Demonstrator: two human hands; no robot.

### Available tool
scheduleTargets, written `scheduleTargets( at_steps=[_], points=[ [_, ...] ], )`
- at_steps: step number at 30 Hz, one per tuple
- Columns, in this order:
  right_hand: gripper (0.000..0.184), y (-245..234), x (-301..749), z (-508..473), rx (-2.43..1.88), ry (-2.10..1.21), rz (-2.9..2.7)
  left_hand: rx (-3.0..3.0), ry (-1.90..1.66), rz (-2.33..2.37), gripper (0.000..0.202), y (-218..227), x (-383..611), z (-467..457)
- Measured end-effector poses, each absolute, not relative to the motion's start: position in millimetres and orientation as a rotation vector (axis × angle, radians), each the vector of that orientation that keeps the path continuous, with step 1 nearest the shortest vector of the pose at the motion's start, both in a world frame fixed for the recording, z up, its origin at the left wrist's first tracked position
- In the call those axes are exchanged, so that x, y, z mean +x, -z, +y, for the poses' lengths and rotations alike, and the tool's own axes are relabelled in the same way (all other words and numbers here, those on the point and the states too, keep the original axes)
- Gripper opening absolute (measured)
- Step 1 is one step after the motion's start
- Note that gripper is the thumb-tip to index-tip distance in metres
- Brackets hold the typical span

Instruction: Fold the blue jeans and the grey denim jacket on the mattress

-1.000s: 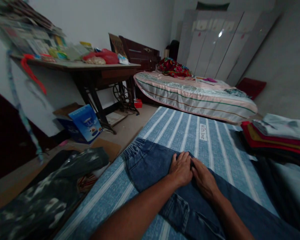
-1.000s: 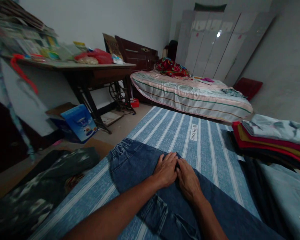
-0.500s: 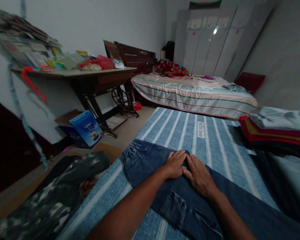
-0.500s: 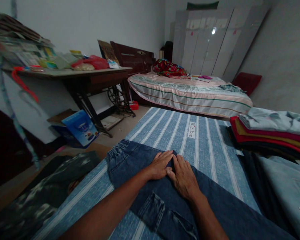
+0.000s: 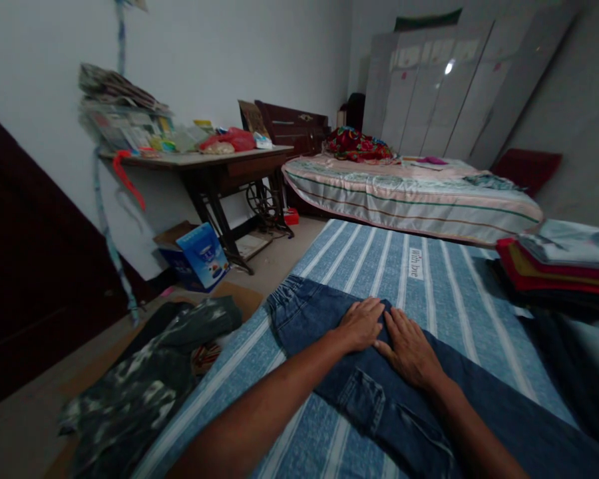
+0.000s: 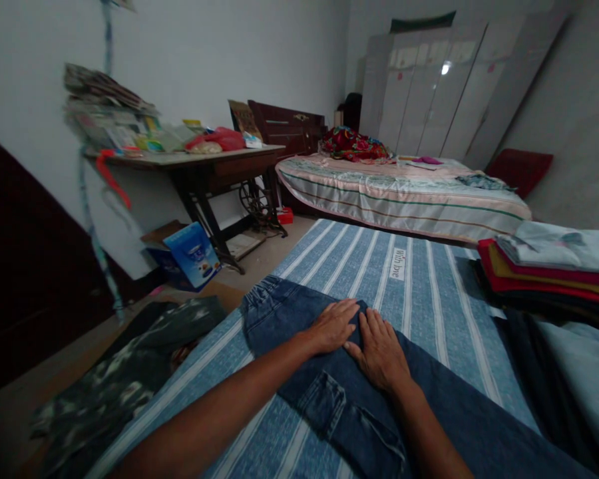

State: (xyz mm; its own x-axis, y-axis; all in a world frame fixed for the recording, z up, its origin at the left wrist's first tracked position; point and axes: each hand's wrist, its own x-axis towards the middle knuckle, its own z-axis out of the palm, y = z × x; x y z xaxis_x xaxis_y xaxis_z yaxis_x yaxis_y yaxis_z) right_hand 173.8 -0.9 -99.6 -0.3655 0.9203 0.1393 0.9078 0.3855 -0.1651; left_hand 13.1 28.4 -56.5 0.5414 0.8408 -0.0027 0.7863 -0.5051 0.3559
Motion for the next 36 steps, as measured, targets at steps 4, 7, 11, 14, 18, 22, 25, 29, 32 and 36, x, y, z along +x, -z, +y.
scheduleTargets(
  at_steps=[4,7,11,14,18,22,25,29,32,36],
  points=[
    [0.082,98.8,173.8,-0.8,-1.649,-0.089,-2.443,2.483,-0.242,1.457,0.052,50.8,6.6,11.8],
    [0.082,99.3,174.2,-0.7,-1.656,-0.087,-2.45,2.44,-0.181,1.603,0.059,46.4,-5.5,-3.0],
    [0.083,98.6,174.1,-0.8,-1.661,-0.096,-2.446,2.317,-0.108,1.834,0.074,48.4,-25.9,-16.9],
    [0.084,96.7,173.6,-1.0,-1.673,-0.092,-2.463,2.258,-0.099,1.89,0.079,52.8,-34.7,-20.0],
    [0.085,95.8,173.8,-0.8,-1.68,-0.082,-2.47,2.252,-0.087,1.863,0.078,53.0,-36.9,-20.7],
    [0.085,97.9,174.7,-0.1,-1.665,-0.066,-2.476,2.32,-0.101,1.861,0.076,51.6,-43.9,-29.7],
    [0.085,99.8,175.5,0.0,-1.654,-0.061,-2.469,2.344,-0.143,1.929,0.078,51.5,-53.9,-39.3],
    [0.085,100.5,176.2,-0.4,-1.658,-0.056,-2.457,2.232,-0.076,1.943,0.08,47.6,-61.6,-44.8],
    [0.084,99.0,176.1,-0.5,-1.67,-0.072,-2.461,2.209,-0.038,1.931,0.079,44.6,-61.2,-44.1],
    [0.084,96.0,176.3,-0.2,-1.683,-0.091,-2.475,2.224,-0.029,1.934,0.08,44.3,-58.8,-43.3]
  ],
)
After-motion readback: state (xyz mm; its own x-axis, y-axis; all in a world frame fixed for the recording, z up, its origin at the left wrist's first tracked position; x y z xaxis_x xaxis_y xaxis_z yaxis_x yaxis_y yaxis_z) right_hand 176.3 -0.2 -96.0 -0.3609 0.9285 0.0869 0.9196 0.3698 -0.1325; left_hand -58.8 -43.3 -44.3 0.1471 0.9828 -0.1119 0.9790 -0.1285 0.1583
